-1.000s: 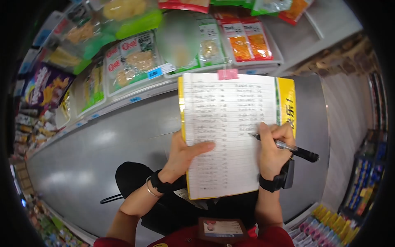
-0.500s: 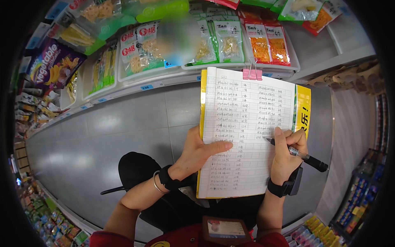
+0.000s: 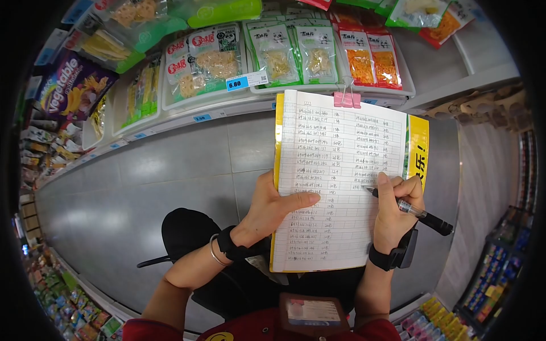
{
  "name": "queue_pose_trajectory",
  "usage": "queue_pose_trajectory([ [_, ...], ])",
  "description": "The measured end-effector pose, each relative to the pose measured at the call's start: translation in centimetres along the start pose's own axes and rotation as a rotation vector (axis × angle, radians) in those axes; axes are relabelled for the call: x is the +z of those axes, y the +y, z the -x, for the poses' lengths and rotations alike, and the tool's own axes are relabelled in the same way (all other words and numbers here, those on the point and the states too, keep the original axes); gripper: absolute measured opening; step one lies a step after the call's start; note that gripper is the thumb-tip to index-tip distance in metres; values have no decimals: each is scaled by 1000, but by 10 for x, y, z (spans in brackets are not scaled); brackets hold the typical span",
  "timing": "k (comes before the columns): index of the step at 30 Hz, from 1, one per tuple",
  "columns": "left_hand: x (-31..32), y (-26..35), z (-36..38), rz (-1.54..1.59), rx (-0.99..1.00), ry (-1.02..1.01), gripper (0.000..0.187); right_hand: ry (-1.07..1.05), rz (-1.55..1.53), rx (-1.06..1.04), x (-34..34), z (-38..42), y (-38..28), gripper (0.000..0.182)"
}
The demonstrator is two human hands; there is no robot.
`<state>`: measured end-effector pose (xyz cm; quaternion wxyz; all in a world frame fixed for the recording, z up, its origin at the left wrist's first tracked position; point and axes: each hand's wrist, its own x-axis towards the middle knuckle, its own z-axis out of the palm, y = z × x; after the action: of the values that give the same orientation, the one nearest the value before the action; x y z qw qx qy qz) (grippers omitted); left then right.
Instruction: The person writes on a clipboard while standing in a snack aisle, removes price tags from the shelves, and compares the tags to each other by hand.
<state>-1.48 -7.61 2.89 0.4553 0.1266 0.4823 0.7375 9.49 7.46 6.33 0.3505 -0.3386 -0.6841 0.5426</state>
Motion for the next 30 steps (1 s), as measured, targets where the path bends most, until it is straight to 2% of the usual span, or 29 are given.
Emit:
queue_pose_trajectory([
  [11,1,1,-1,-6,-24,-1,34,32,13,-51,3,-2,4,34],
  [15,0,1,-2,2,-25,-3,34,13,8,4,0,-1,1,34],
  [17,1,4,-1,-93,-40,39,34,15,-11,-34,3,-1,1,34],
  [18,3,5,0,-36,-41,46,33,30,-13,-55,2,-1,6,35],
  [20,3,11,1,-28,-119,17,32,42,-49,-67,2,-2,7,36],
  [30,6,6,2,-32,-59,91,36,-7,-106,-14,1,1,4,32],
])
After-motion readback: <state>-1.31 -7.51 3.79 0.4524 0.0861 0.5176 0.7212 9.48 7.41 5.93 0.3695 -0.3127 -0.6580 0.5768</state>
